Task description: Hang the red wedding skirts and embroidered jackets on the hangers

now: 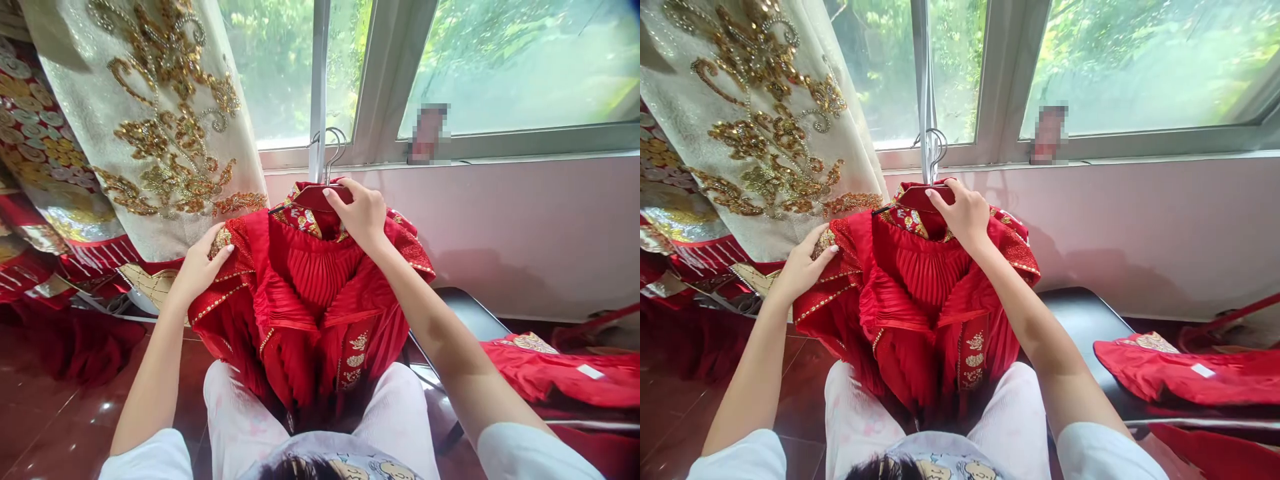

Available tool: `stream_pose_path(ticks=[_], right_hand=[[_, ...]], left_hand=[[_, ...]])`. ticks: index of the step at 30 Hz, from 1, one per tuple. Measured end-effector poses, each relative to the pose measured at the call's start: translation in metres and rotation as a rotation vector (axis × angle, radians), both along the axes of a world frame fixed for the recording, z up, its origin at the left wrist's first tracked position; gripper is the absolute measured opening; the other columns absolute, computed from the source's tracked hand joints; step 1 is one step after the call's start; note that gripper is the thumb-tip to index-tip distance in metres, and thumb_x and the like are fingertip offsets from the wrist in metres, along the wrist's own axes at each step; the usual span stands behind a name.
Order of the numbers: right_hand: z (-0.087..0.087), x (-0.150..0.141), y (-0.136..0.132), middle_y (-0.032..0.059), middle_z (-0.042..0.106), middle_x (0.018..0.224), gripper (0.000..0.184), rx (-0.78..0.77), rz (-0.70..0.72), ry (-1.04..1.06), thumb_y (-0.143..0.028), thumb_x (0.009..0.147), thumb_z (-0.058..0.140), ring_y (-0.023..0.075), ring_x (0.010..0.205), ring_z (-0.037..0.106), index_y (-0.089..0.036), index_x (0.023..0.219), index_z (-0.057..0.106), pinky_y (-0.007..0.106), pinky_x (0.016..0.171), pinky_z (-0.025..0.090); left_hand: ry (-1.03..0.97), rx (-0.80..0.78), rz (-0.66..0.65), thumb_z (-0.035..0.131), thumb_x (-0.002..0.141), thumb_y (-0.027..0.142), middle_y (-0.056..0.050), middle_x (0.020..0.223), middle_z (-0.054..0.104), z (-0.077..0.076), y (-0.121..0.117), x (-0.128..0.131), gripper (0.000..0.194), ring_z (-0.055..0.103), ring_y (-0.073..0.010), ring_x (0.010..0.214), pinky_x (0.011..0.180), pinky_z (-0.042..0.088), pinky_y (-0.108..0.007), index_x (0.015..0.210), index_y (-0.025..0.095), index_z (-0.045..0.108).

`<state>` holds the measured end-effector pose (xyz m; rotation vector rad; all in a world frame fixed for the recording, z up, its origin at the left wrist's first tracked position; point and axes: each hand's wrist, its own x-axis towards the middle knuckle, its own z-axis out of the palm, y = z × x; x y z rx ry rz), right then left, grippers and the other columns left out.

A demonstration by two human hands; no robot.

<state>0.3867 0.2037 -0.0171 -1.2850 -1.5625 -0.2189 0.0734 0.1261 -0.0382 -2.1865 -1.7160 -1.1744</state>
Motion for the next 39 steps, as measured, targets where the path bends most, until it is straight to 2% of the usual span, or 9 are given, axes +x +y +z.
stream_pose_path(ticks=[5,9,13,17,22,27,32,36,39], right_hand=[[0.004,-0.004,-0.006,0.0078,0.07,0.084,0.048,-0.05,-0.079,-0.016,-0.061,0.089,0.045,0.0271,0.081,0.064,-0.022,0.106,0.067,0.033,0.071,0.043],[0.005,-0.008,-0.011,0.0077,0.07,0.088,0.045,-0.025,-0.078,-0.034,-0.058,0.092,0.044,0.0242,0.082,0.063,-0.021,0.107,0.065,0.031,0.071,0.042],[0.008,-0.004,-0.017,0.0077,0.069,0.088,0.041,-0.024,-0.078,-0.085,-0.052,0.094,0.042,0.0239,0.082,0.062,-0.019,0.105,0.063,0.031,0.073,0.042],[0.014,0.015,-0.035,0.0098,0.068,0.086,0.034,0.035,-0.198,-0.12,-0.038,0.096,0.038,0.0225,0.079,0.061,-0.017,0.094,0.064,0.031,0.07,0.041],[0.0,0.052,-0.067,0.0092,0.062,0.077,0.032,-0.06,-0.351,-0.301,-0.043,0.088,0.05,0.0208,0.072,0.056,-0.014,0.082,0.063,0.028,0.061,0.036],[-0.02,0.089,-0.058,0.007,0.06,0.079,0.022,-0.068,-0.073,-0.514,-0.027,0.089,0.043,0.0159,0.071,0.05,-0.016,0.076,0.057,0.026,0.058,0.032],[-0.017,0.114,-0.021,-0.0045,0.027,0.051,0.046,0.002,0.188,-0.071,-0.038,0.094,0.038,0.0088,0.05,0.025,-0.022,0.053,0.022,0.026,0.052,0.025],[0.005,0.123,-0.006,-0.0052,0.024,0.05,0.046,-0.047,0.209,0.273,-0.039,0.093,0.044,0.0078,0.049,0.023,-0.024,0.053,0.026,0.027,0.048,0.02],[0.031,0.124,-0.011,-0.0043,0.025,0.052,0.043,-0.016,0.2,0.279,-0.033,0.094,0.044,0.009,0.05,0.024,-0.024,0.054,0.028,0.028,0.048,0.021]], left_hand=[[-0.021,-0.113,0.147,0.034,0.091,0.051,-0.009,0.09,0.068,-0.025,0.008,-0.007,0.041,0.063,-0.0253,0.085,0.075,0.047,-0.033,0.104,0.02,0.057],[0.036,0.12,0.149,0.03,0.092,0.052,-0.013,0.097,0.066,0.002,0.013,0.017,0.046,0.061,-0.0286,0.095,0.086,0.046,-0.04,0.099,0.018,0.058],[0.187,0.274,0.043,0.046,0.088,0.048,-0.014,0.116,0.063,0.039,0.036,0.089,0.04,0.055,-0.0311,0.111,0.098,0.04,-0.042,0.114,0.019,0.057],[0.231,0.3,0.021,0.045,0.088,0.054,-0.016,0.108,0.063,0.04,0.064,0.137,0.046,0.057,-0.0321,0.104,0.088,0.044,-0.04,0.113,0.017,0.057],[0.317,0.348,0.05,0.028,0.093,0.059,-0.018,0.107,0.063,0.022,0.076,0.125,0.058,0.059,-0.0307,0.101,0.083,0.041,-0.036,0.111,0.012,0.057],[0.349,0.284,0.066,0.02,0.096,0.054,-0.014,0.092,0.067,0.027,0.072,0.12,0.059,0.063,-0.0277,0.084,0.069,0.038,-0.032,0.113,0.013,0.058],[0.333,0.26,0.114,0.018,0.099,0.043,-0.012,0.079,0.067,0.027,0.074,0.124,0.052,0.063,-0.0253,0.074,0.063,0.031,-0.03,0.108,0.017,0.063],[0.334,0.266,0.094,0.026,0.098,0.041,-0.013,0.081,0.068,0.023,0.077,0.122,0.046,0.063,-0.0248,0.077,0.062,0.03,-0.029,0.1,0.017,0.065],[0.313,0.256,0.075,0.027,0.098,0.041,-0.012,0.082,0.068,0.021,0.077,0.123,0.045,0.064,-0.0245,0.077,0.061,0.029,-0.029,0.096,0.017,0.065]])
